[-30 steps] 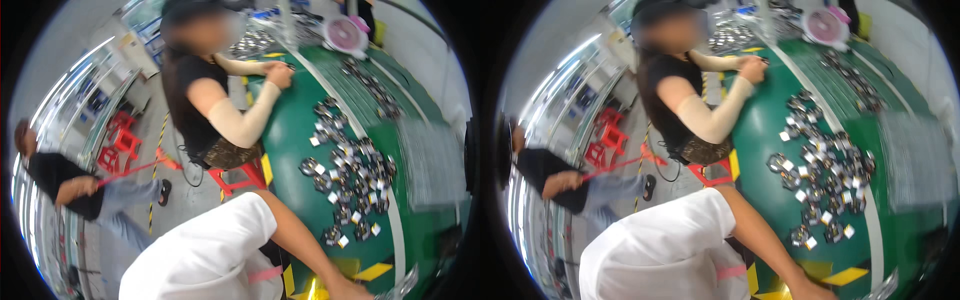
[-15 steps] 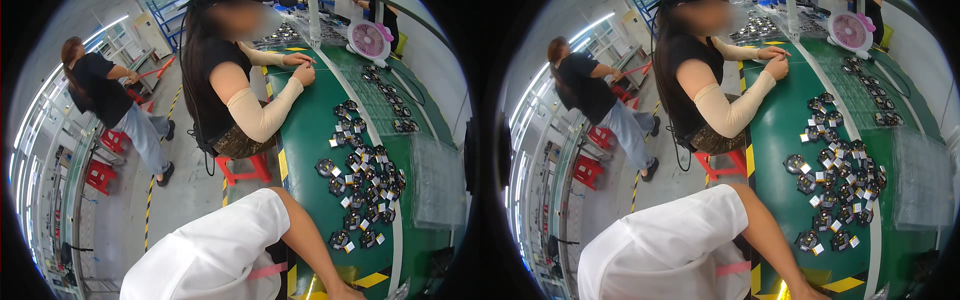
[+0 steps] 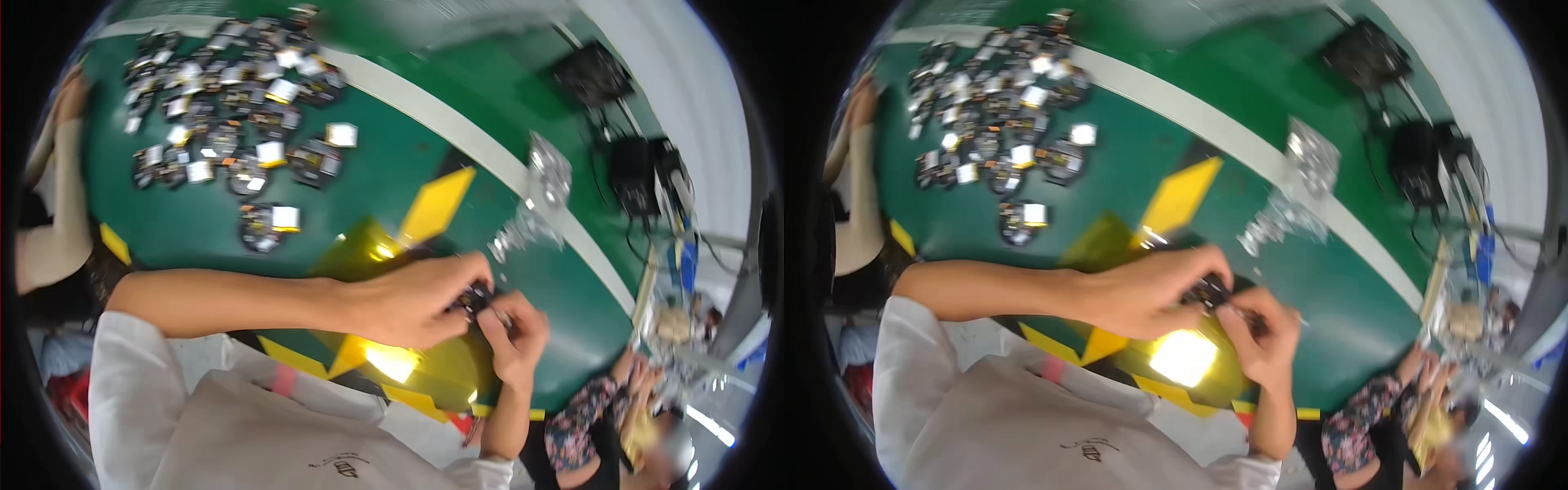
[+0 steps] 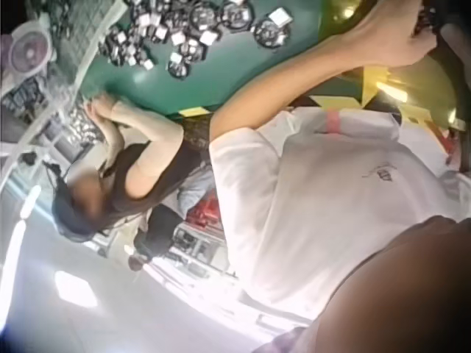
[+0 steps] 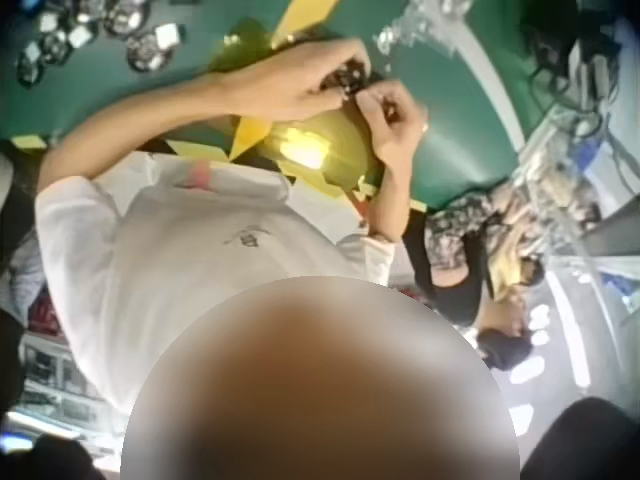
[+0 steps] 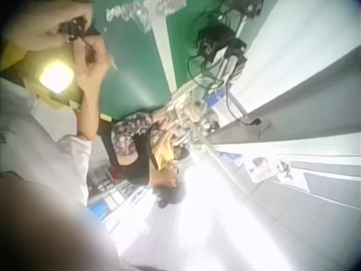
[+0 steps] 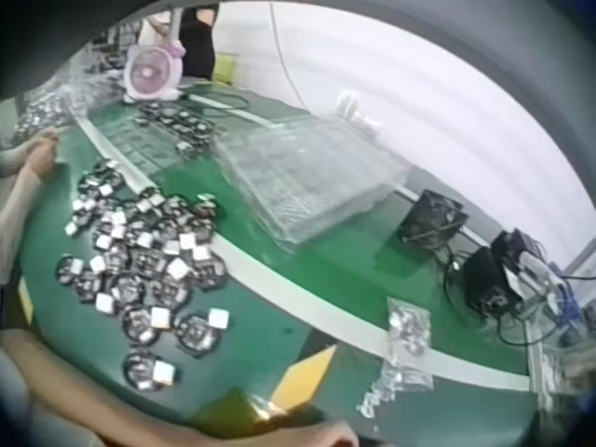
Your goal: Assembling small electronic sensor modules on a production floor assembly line.
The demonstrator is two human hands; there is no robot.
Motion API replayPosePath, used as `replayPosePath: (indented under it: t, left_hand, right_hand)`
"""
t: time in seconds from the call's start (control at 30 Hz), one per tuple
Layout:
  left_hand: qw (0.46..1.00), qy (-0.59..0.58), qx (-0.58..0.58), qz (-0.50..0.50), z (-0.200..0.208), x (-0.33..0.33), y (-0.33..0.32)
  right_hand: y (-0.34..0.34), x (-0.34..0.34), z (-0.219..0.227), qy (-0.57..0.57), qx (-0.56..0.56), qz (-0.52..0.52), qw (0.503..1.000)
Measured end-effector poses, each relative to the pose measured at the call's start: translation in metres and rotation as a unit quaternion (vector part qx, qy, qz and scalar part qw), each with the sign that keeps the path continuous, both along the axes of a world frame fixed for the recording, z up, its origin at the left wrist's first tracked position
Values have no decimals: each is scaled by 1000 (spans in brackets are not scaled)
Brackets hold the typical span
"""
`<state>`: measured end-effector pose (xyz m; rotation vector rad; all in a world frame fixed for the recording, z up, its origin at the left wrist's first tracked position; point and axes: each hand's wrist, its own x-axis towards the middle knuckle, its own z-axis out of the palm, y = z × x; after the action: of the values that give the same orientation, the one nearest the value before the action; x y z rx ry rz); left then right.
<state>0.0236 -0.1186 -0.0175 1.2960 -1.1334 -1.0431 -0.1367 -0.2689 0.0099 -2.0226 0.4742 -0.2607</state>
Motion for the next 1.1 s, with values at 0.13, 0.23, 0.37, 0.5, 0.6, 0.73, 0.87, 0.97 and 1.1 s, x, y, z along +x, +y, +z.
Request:
replayPosePath:
  t: [0.13, 0.23, 0.37, 0.5, 0.6, 0.73, 0.87, 0.97, 1.1]
  left_hand:
    - [999, 35, 12, -29, 2, 7, -8]
    - [998, 40, 24, -37, 5, 3, -14]
    - [997, 80, 15, -8, 11, -4, -15]
    - [998, 67, 14, -15, 10, -4, -13]
    - [998, 61, 1, -19, 5, -3, -12]
    - [998, 59, 4, -26, 5, -3, -12]
    - [999, 50, 2, -19, 6, -3, -11]
    - [998, 57, -1, -19, 7, -3, -13]
    - [999, 28, -12, -9, 11, -4, -12]
  right_hand:
    - [-1, 3, 8, 20, -30, 14, 999]
    - [-1, -2, 8, 5, 42, -47, 998]
    - [-11, -8, 7, -2, 66, -1, 998]
    - [-12, -7, 5, -26, 37, 67, 997]
    - [-8, -4, 6, -35, 25, 67, 997]
    - [-7, -3, 7, -43, 19, 71, 996]
    - [-3, -3, 13, -7, 44, 33, 998]
    - [-5, -2, 11, -20, 36, 30, 999]
    - [-12, -6, 6, -46, -16, 60, 997]
